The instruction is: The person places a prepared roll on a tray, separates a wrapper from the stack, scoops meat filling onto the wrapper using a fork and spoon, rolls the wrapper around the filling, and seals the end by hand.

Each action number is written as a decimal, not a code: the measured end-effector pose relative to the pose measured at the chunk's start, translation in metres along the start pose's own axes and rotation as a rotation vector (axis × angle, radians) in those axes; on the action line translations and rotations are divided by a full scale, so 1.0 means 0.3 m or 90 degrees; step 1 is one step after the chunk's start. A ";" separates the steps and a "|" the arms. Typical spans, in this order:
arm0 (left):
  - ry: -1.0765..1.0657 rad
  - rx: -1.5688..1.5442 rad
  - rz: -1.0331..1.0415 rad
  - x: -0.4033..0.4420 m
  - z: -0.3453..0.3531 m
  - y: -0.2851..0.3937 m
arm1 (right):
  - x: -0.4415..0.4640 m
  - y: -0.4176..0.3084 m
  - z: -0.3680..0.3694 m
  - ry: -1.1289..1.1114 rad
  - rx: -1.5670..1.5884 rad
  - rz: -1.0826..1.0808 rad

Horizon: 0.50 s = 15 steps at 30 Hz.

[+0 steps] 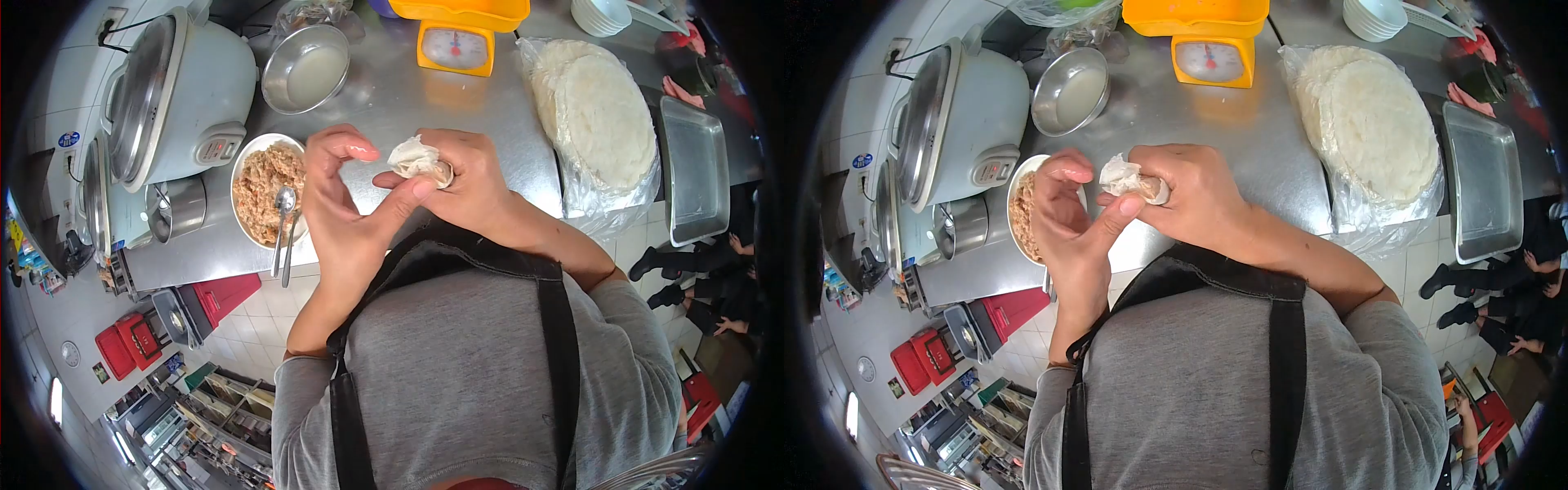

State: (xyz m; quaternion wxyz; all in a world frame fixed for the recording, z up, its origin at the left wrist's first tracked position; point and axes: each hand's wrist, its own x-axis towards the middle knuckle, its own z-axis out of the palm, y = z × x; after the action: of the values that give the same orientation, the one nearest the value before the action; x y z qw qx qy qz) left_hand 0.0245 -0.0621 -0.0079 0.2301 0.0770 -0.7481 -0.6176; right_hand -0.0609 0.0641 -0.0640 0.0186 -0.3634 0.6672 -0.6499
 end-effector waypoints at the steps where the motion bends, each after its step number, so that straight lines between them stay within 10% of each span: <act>1: -0.023 -0.039 -0.050 -0.006 -0.008 -0.017 | 0.002 -0.004 -0.003 0.005 -0.004 -0.009; 15: 0.035 -0.027 -0.034 -0.029 -0.002 -0.001 | 0.015 -0.034 -0.002 -0.080 0.112 0.122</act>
State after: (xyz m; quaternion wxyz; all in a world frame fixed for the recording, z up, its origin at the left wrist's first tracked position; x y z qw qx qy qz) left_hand 0.0325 -0.0592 -0.0103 0.2359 0.1090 -0.7260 -0.6367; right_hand -0.0599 0.0634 -0.0530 0.1539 -0.3353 0.6369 -0.6770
